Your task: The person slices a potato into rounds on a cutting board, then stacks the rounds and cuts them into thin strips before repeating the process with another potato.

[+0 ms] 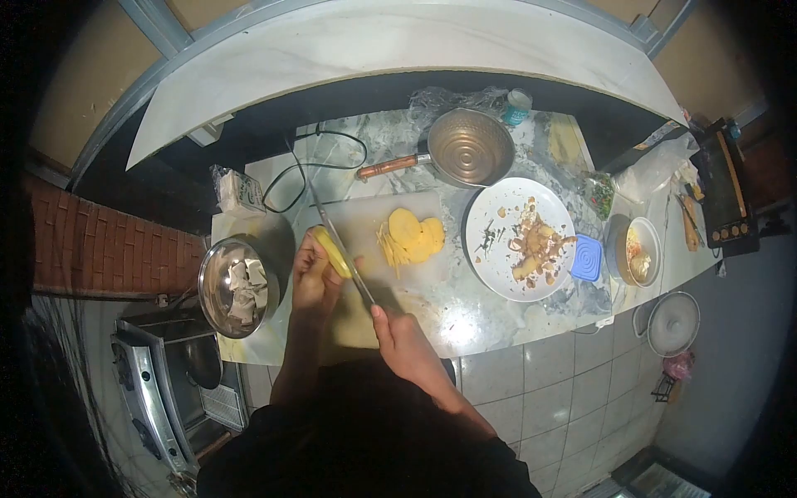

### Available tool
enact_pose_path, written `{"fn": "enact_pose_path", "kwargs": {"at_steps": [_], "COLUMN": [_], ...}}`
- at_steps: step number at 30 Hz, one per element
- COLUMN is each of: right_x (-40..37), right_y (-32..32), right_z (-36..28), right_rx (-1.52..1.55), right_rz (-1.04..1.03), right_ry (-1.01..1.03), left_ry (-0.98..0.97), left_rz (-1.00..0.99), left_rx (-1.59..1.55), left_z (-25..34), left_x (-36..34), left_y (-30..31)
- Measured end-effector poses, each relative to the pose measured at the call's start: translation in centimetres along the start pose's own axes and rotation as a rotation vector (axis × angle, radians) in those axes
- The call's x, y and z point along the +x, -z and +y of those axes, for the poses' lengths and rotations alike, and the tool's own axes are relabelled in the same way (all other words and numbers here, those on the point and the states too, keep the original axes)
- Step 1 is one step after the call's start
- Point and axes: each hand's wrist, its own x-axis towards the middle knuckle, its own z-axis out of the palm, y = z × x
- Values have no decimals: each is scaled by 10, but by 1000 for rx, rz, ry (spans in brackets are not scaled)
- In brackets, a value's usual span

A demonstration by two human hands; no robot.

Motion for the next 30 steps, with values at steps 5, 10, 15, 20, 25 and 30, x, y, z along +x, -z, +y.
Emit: {"fn": "enact_pose_path", "kwargs": {"at_steps": [5, 10, 15, 20, 25, 30], "right_x": [-1, 0, -4, -8, -9, -6], "right_y": [-9, -8, -4, 8, 8, 2], "right_z": [2, 0, 0, -7, -2, -5], "right_rx": [-1, -15, 6, -9, -17, 36], "right_rz": [43, 44, 38, -23, -77, -2], "right_ry": [36, 15, 6, -4, -14, -5], "left_ry": [-56, -57, -131, -23, 12, -27], "left_rz": [165, 214, 103, -36, -95, -13], "left_rx": [31, 67, 320, 624, 701, 309], "left_z": [7, 10, 15, 54, 49, 21], "left_x": [-3, 0, 2, 6, 8, 3], "left_y": [-21, -17, 4, -11, 13, -8]}}
